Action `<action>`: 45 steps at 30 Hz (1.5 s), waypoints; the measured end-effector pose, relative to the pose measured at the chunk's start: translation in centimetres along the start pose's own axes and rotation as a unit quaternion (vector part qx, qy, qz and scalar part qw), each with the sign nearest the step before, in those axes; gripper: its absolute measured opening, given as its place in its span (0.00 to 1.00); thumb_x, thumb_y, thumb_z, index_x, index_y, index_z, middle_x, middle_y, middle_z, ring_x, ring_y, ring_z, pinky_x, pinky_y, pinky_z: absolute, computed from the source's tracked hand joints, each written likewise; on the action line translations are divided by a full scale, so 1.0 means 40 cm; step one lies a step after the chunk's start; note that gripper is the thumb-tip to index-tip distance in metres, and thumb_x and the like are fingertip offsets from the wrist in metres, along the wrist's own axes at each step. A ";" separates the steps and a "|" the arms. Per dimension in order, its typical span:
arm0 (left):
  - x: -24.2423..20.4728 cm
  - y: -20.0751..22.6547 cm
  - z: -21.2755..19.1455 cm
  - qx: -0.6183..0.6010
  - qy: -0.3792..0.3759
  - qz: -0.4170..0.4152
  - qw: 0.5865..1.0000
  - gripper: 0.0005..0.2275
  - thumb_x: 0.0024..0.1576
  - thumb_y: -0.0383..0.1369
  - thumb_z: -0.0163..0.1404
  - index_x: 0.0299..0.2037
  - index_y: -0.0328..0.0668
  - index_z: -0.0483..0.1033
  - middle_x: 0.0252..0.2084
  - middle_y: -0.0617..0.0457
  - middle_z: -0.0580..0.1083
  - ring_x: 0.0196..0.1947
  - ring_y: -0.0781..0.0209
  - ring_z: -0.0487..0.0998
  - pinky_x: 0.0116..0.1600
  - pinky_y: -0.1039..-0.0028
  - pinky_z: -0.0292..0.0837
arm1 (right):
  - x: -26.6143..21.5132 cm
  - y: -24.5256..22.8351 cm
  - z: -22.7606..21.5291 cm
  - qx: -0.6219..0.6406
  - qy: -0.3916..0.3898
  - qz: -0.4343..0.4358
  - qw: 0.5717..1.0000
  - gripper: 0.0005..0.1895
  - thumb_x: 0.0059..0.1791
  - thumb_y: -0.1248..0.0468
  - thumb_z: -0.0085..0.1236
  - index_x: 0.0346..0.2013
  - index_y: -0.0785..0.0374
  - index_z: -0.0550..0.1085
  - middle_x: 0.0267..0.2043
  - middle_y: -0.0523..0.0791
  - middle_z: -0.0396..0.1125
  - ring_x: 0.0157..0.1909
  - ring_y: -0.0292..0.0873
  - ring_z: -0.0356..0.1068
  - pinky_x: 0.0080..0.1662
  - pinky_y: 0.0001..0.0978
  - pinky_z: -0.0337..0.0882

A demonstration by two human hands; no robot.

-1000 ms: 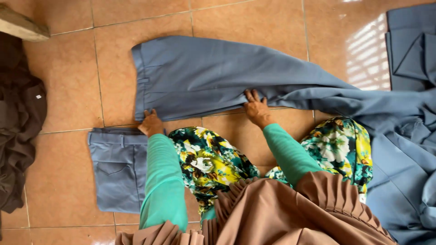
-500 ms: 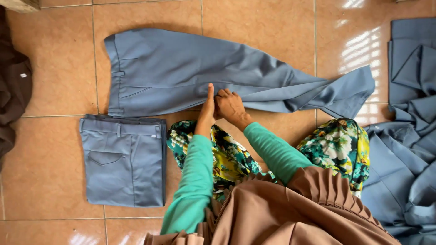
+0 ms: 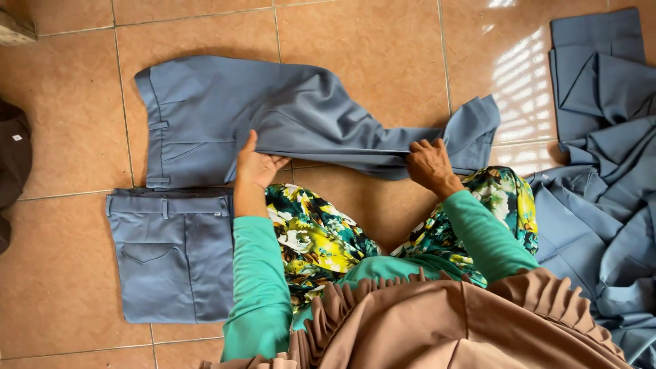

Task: Folding grey trousers and stacking them neatly on the floor.

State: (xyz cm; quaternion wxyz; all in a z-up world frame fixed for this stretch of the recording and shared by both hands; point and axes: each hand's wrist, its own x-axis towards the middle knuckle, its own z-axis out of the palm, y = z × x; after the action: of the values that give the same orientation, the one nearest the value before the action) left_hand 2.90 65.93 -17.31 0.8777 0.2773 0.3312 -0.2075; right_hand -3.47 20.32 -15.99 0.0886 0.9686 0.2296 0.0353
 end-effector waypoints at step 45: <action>0.153 -0.391 0.012 0.757 0.204 0.219 0.581 0.28 0.61 0.38 0.48 0.73 0.65 0.56 0.75 0.50 0.55 0.75 0.43 0.54 0.68 0.48 0.63 | -0.064 0.174 0.379 0.393 -0.107 0.578 0.707 0.31 0.40 0.46 0.74 0.51 0.58 0.75 0.47 0.49 0.72 0.53 0.60 0.72 0.48 0.62 0.73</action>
State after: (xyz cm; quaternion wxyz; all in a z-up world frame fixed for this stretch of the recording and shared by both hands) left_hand -1.22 52.63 -26.72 0.2776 0.9404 0.1533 -0.1227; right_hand -1.06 10.68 -29.65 -0.3140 0.8564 -0.3926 -0.1179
